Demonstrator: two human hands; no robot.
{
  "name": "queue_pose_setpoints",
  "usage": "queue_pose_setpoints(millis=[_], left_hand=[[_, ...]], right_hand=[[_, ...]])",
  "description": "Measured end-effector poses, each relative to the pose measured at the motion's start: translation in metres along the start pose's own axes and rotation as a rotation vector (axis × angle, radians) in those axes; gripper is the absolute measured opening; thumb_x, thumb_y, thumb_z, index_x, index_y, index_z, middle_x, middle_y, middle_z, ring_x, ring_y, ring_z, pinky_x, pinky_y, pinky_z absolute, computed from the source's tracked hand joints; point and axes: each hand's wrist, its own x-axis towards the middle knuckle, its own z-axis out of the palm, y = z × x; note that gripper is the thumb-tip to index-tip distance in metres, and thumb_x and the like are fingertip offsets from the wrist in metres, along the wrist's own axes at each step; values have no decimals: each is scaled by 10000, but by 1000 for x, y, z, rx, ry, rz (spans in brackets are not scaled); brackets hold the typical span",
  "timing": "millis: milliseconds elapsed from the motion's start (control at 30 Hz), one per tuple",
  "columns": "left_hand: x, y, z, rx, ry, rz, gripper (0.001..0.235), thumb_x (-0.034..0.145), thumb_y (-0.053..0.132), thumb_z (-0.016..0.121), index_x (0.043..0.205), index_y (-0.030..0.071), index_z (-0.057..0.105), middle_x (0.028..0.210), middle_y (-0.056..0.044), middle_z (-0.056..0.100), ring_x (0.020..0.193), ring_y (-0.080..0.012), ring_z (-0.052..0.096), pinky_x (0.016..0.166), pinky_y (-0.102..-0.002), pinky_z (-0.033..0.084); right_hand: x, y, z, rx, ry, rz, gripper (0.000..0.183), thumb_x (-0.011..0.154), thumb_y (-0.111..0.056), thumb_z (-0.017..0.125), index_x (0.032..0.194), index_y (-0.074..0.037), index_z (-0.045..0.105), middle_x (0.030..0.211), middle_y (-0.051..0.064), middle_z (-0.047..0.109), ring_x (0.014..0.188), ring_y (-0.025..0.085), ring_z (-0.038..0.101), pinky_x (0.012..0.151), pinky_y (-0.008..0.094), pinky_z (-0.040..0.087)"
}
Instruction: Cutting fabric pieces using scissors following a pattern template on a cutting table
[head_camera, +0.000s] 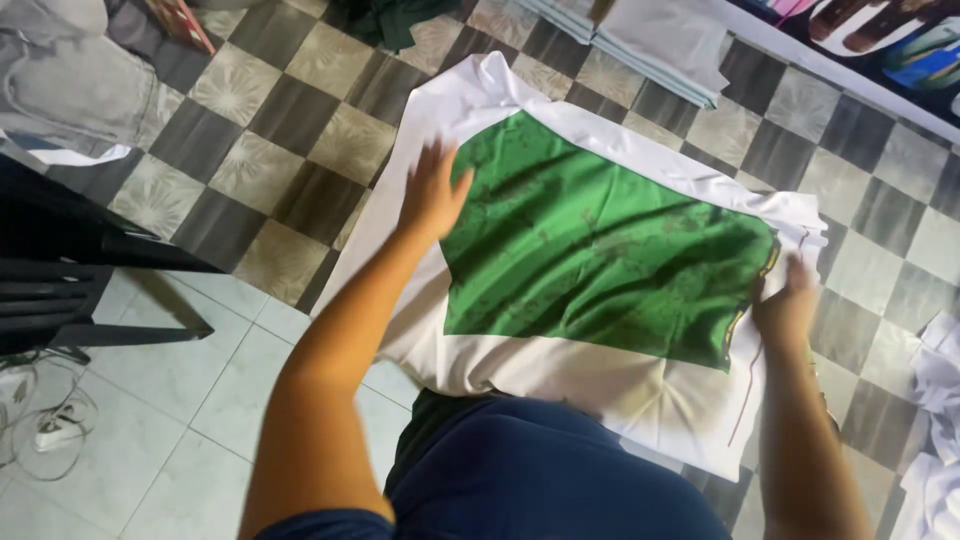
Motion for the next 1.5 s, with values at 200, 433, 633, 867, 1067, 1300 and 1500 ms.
queue_pose_setpoints(millis=[200,433,633,867,1067,1300,1500], left_hand=[[-101,2,-34,343,-129,-90,588,917,395,536,1405,89,416,1455,-216,371,1348,-415,333,985,-712,271],[-69,-50,-38,431,-112,47,592,914,407,533,1435,152,413,1499,-110,358,1385,-328,298,1037,-682,224],[-102,-42,-102,364,104,5,570,834,203,650,1371,99,490,1431,-192,411,1344,-382,314,1019,-651,248],[-241,-117,-97,-426,460,-876,834,906,434,564,1491,108,66,1565,-159,73,1439,-316,171,1147,-394,220],[-250,-49,-102,-1189,119,-1126,355,812,267,664,1086,83,534,1107,-60,602,1002,-211,586,888,-363,503],[-260,-53,-127,-874,175,-1292,336,706,222,807,920,57,609,846,-25,617,708,-79,551,525,-177,432],[-244,-52,-171,-1408,13,-576,479,833,296,666,1189,-7,561,1129,-133,634,1039,-253,600,827,-363,499]], right_hand=[[-78,-83,-28,-21,-335,114,649,871,-366,621,1388,1,481,1435,339,378,1296,553,336,987,705,301],[-103,-78,-29,-70,-403,214,673,921,-467,481,1471,-94,371,1517,262,280,1383,471,239,1074,663,194],[-151,-70,-60,40,-346,-22,673,804,-322,620,1406,-100,416,1534,239,278,1409,458,234,1058,673,234],[-236,-60,-102,16,-302,-324,816,604,-493,734,1316,-174,496,1437,142,467,1274,357,495,1042,482,417],[-235,-41,-104,9,-315,-297,338,853,-60,573,1167,-160,646,1251,59,621,1092,268,578,979,396,478],[-231,-27,-113,127,-305,-147,355,759,57,538,1037,-128,658,1013,53,661,918,261,610,886,358,486],[-193,-15,-146,492,-550,294,351,753,65,527,1034,-76,683,830,61,705,605,149,605,581,240,464]])
